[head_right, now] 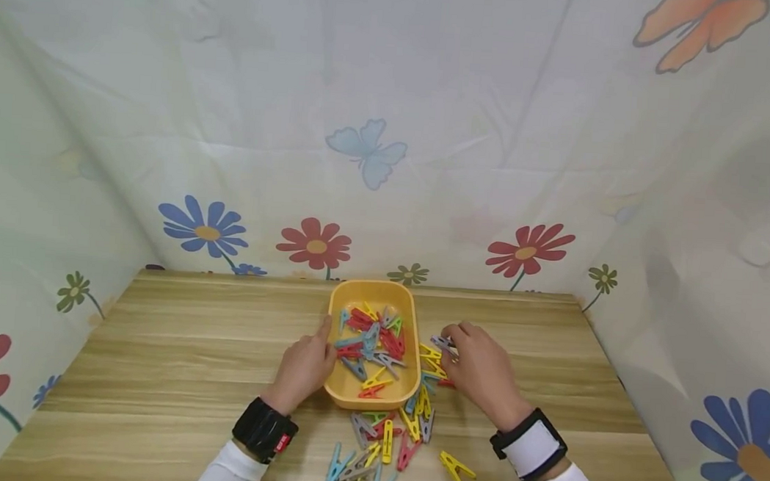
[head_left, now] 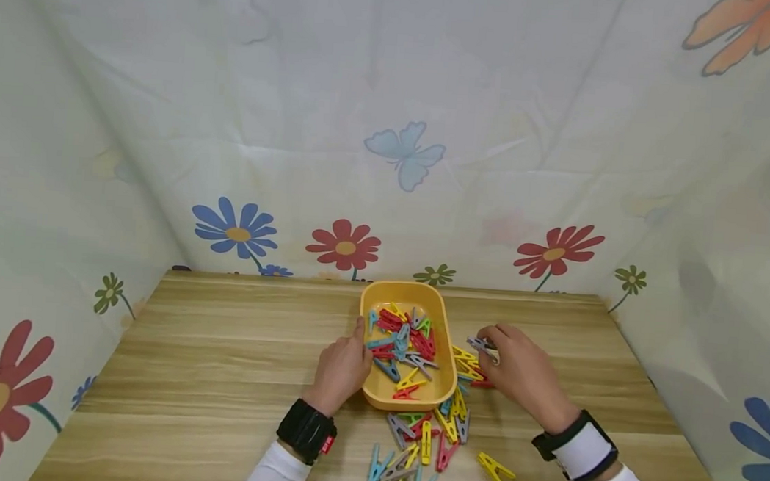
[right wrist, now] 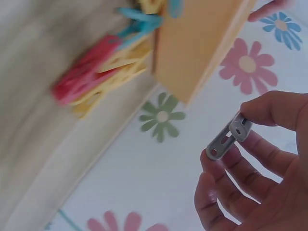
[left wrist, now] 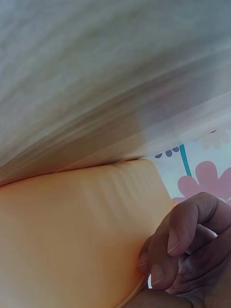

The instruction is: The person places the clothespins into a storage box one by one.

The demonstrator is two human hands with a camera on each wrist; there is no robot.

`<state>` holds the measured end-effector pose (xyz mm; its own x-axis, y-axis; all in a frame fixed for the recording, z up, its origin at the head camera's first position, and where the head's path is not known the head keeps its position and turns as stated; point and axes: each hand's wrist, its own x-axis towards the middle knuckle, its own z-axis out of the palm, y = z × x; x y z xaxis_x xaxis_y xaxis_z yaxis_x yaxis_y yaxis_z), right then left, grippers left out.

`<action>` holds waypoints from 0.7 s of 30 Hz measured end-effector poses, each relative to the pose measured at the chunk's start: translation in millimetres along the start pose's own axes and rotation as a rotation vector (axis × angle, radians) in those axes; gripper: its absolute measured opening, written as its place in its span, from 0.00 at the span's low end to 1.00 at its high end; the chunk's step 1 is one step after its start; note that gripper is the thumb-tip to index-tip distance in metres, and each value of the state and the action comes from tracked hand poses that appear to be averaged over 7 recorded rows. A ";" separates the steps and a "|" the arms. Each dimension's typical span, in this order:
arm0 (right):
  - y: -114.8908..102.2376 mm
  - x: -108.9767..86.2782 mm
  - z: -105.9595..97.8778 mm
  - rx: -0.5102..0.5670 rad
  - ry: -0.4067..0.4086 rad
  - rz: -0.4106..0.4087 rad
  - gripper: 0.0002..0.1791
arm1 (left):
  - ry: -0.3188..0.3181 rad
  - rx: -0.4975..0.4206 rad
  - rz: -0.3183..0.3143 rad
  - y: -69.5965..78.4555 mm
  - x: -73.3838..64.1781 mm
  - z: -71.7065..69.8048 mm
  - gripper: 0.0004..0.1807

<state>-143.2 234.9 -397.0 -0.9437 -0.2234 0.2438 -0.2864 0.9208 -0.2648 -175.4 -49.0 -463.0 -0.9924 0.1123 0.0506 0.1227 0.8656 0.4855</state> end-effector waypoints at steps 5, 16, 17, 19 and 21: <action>-19.3 17.0 0.3 0.023 -0.013 -0.075 0.14 | -0.006 -0.012 -0.008 1.0 -1.1 0.0 0.35; -48.2 40.5 10.9 0.068 -0.023 -0.109 0.15 | 0.001 -0.004 0.006 0.6 -1.3 0.0 0.35; -49.7 41.8 12.8 0.073 -0.027 -0.107 0.15 | 0.003 -0.002 0.008 0.4 -1.2 0.1 0.35; -52.0 44.0 17.5 0.084 -0.031 -0.105 0.16 | 0.012 0.004 0.015 -0.1 -1.0 0.8 0.35; -53.4 44.2 23.1 0.080 -0.054 -0.109 0.20 | 0.024 0.012 0.026 -0.4 -1.5 1.5 0.34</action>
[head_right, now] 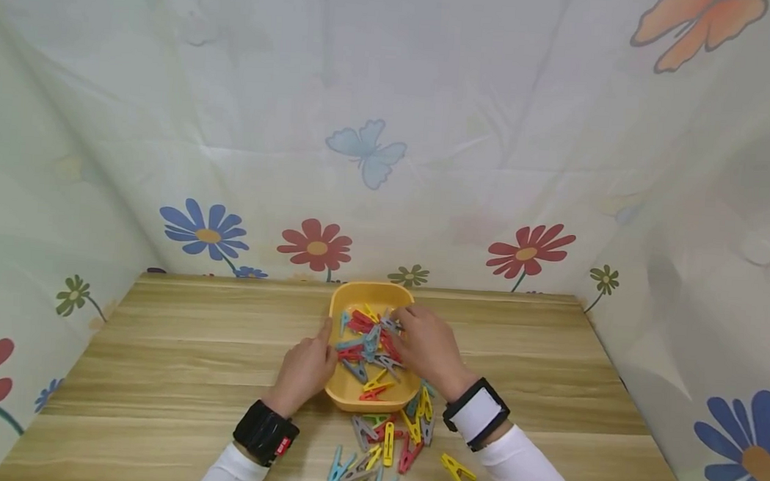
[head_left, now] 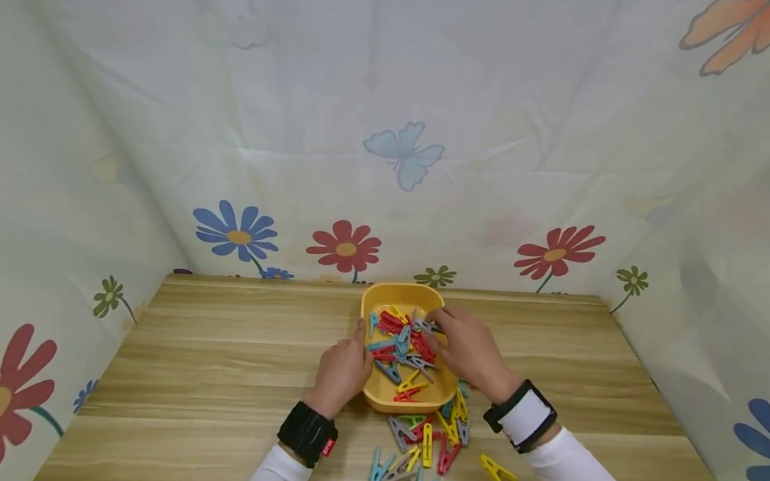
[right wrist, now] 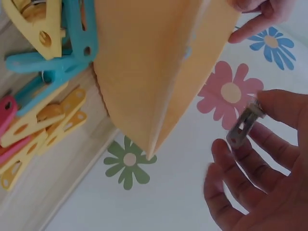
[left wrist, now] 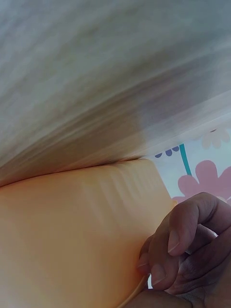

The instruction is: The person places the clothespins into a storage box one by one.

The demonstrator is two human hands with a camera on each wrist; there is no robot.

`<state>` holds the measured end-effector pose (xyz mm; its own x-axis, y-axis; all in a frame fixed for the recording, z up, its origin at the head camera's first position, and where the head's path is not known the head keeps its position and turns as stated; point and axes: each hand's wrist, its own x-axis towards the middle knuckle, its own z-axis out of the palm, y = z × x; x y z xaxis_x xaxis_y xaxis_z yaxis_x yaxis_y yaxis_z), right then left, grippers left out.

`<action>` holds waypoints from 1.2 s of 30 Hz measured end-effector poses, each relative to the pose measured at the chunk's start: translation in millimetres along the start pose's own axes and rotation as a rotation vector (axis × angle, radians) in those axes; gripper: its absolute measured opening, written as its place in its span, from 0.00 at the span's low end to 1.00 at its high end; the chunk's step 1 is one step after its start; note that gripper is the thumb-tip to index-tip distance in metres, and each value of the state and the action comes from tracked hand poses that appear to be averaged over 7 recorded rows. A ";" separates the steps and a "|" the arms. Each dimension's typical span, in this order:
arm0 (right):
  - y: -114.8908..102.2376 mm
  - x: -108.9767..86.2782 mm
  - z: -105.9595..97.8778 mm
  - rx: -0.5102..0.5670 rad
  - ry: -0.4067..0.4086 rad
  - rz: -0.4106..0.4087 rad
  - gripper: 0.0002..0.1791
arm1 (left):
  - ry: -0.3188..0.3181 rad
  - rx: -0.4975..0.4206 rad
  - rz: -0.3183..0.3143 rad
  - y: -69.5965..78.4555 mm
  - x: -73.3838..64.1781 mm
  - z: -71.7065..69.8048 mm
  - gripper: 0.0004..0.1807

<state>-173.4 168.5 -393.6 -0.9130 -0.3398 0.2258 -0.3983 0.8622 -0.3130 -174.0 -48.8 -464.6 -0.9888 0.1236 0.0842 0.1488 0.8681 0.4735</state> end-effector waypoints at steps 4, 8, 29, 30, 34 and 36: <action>-1.4 -2.2 7.8 -0.012 -0.066 -0.016 0.34 | 0.015 0.009 0.014 0.2 0.1 -2.1 0.34; -1.0 -11.9 9.4 -0.023 -0.047 -0.033 0.38 | 0.010 0.009 0.006 0.7 0.9 -2.4 0.34; 35.3 -95.4 -9.5 -0.117 -0.192 0.247 0.37 | -0.029 -0.016 -0.037 1.7 0.8 -2.2 0.35; 36.5 -98.2 -8.3 -0.125 -0.197 0.254 0.37 | -0.030 -0.018 -0.039 1.8 0.7 -2.0 0.35; 39.0 -108.8 -3.2 -0.123 -0.237 0.293 0.35 | -0.028 -0.025 -0.040 2.3 0.3 -1.9 0.35; 39.7 -113.1 -0.2 -0.116 -0.254 0.305 0.35 | -0.023 -0.023 -0.033 2.1 0.4 -1.0 0.35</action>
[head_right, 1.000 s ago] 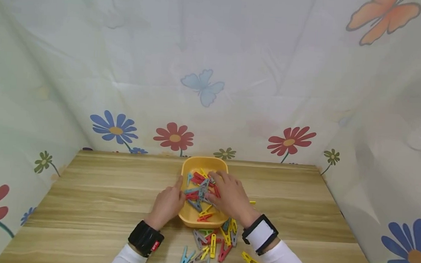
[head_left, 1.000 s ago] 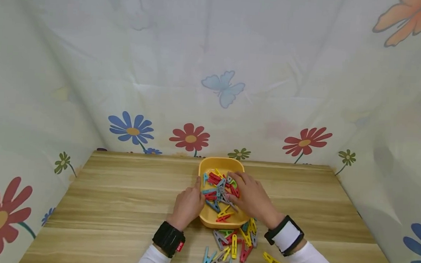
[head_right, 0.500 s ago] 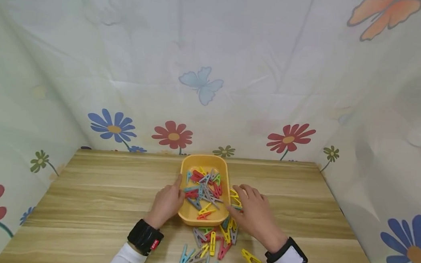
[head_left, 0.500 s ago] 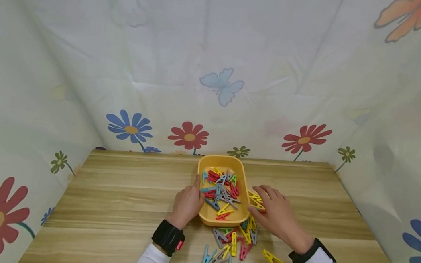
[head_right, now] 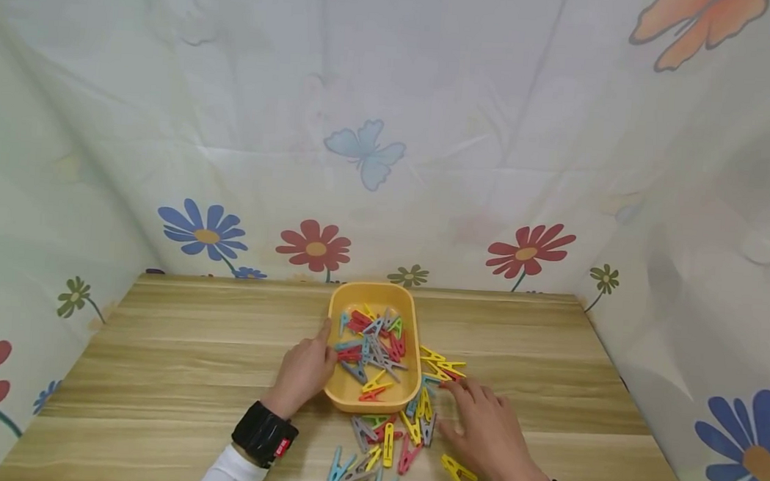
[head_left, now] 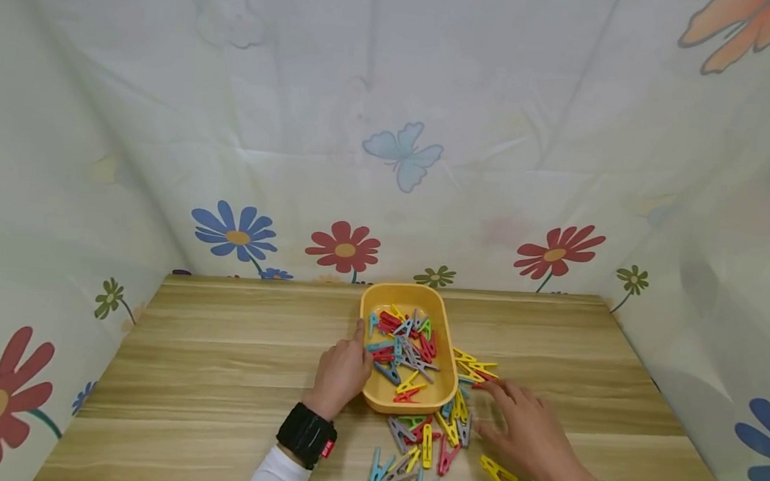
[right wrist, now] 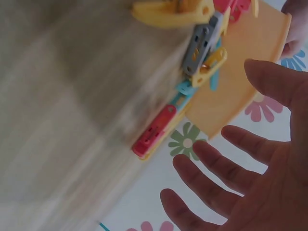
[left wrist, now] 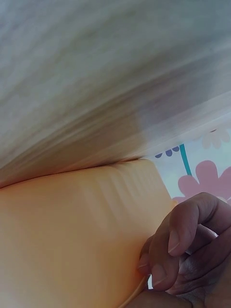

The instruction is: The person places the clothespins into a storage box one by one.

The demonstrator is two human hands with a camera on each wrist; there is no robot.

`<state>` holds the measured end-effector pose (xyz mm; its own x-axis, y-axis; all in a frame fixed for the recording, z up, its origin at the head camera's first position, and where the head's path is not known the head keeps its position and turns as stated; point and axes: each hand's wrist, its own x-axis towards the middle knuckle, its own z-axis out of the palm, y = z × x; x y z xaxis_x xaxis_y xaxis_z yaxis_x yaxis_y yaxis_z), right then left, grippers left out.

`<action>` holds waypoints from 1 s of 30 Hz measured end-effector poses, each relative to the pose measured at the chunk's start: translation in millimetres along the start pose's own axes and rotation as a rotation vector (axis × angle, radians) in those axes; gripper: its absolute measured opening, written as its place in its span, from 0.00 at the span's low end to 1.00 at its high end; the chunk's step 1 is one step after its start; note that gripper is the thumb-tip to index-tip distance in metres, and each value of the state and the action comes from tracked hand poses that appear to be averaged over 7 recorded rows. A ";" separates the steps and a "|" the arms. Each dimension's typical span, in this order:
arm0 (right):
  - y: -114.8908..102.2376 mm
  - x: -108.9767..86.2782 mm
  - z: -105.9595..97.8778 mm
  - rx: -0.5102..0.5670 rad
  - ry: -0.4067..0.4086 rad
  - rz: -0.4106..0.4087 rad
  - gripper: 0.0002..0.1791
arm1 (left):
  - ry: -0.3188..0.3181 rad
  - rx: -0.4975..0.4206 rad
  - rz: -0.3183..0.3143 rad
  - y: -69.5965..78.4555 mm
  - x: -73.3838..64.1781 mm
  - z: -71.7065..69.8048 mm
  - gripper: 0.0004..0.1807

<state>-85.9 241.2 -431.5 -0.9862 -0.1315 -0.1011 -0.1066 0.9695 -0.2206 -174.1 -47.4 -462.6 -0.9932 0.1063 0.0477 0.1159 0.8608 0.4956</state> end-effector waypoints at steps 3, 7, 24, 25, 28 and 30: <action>1.1 -3.0 5.5 0.011 -0.031 0.009 0.36 | 0.008 0.004 0.010 -0.5 0.2 0.3 0.35; 2.2 -5.7 12.5 0.002 -0.051 -0.002 0.37 | 0.012 0.010 0.017 -0.5 0.6 -0.2 0.35; -4.2 -6.8 25.4 0.041 -0.101 0.037 0.18 | 0.001 0.011 0.005 -0.2 -0.2 -1.4 0.35; -4.7 -7.4 24.4 0.043 -0.108 0.038 0.20 | 0.001 0.011 0.005 0.0 -0.1 -1.5 0.35; -6.3 -9.4 22.0 0.044 -0.142 0.037 0.27 | 0.000 0.007 0.006 0.4 0.2 -2.0 0.35; -7.6 -10.3 20.8 0.040 -0.180 0.025 0.30 | 0.001 0.006 0.007 0.4 0.5 -2.3 0.35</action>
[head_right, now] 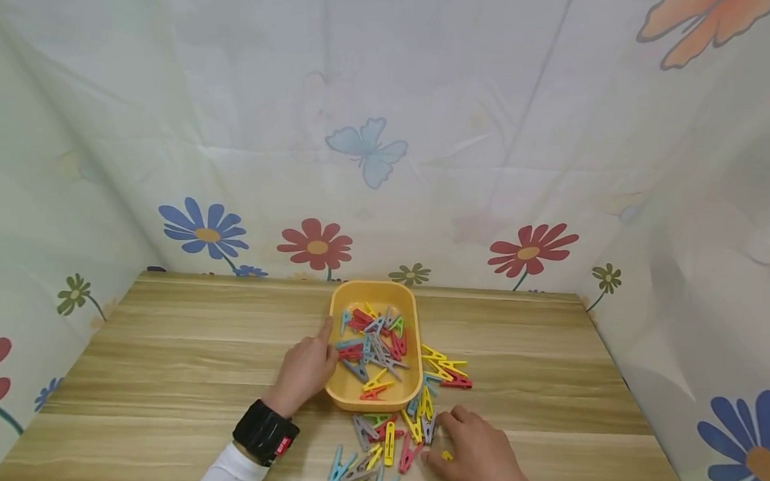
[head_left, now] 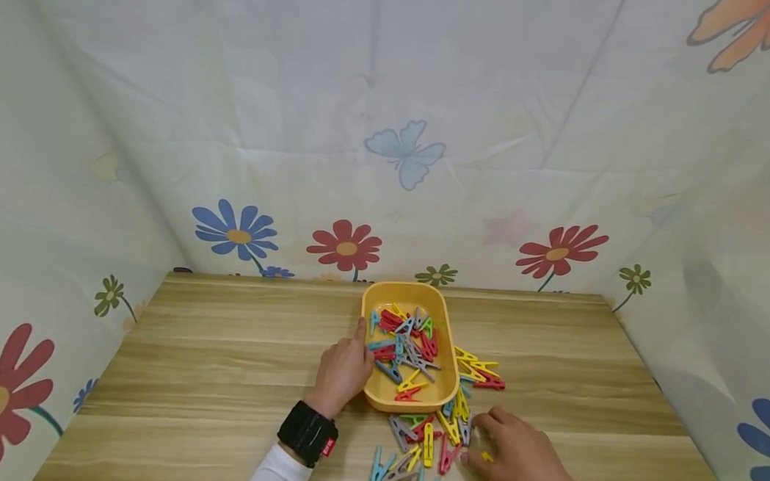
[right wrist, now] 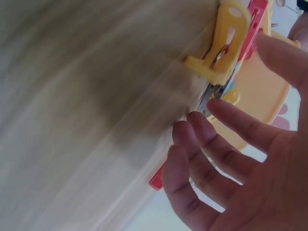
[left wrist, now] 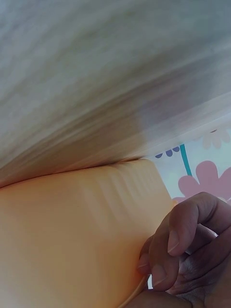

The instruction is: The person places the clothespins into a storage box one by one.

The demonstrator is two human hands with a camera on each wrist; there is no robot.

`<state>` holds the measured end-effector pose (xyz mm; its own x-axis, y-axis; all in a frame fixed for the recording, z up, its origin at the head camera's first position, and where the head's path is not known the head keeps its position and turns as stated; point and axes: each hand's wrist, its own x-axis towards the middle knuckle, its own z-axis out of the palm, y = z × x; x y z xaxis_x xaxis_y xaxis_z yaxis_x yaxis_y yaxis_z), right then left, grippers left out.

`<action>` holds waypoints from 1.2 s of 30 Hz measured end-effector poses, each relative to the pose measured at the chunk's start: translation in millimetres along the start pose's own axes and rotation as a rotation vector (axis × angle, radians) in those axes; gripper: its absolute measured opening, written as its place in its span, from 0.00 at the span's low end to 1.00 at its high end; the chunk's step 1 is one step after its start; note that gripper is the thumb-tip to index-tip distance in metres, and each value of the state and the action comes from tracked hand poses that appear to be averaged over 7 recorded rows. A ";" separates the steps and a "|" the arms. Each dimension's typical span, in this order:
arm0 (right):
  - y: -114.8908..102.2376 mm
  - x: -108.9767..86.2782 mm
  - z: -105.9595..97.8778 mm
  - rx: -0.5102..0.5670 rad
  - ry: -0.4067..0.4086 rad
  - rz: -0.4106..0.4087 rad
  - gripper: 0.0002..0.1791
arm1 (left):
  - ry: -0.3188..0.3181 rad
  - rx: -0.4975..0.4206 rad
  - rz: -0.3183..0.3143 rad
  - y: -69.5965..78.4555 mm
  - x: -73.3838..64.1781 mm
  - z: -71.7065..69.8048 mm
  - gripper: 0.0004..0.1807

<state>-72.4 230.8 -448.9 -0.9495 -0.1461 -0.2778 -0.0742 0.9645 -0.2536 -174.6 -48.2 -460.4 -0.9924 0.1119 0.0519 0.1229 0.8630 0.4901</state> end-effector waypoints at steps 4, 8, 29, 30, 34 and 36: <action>-1.4 -0.8 0.5 0.032 -0.069 -0.016 0.26 | 0.005 0.004 0.003 -0.1 0.2 0.3 0.35; -1.9 -0.5 2.1 0.098 -0.072 -0.019 0.16 | 0.010 0.004 0.003 -0.1 0.1 0.3 0.35; -15.6 30.7 -63.4 0.077 0.377 -0.314 0.15 | 0.025 0.010 0.021 -1.3 0.3 0.7 0.34; -19.7 33.5 -67.8 0.069 0.391 -0.319 0.15 | 0.031 0.016 0.029 -1.6 0.2 0.8 0.34; -36.4 45.2 -82.0 0.055 0.395 -0.330 0.16 | 0.058 0.041 0.059 -2.6 0.1 1.4 0.33; -44.1 51.9 -85.7 0.053 0.392 -0.343 0.17 | 0.063 0.042 0.067 -2.5 0.0 1.2 0.33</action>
<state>-144.5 199.6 -372.8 -0.9169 -0.3485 0.1947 -0.3951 0.8616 -0.3186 -174.9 -49.7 -462.7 -0.9803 0.1405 0.1387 0.1885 0.8748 0.4463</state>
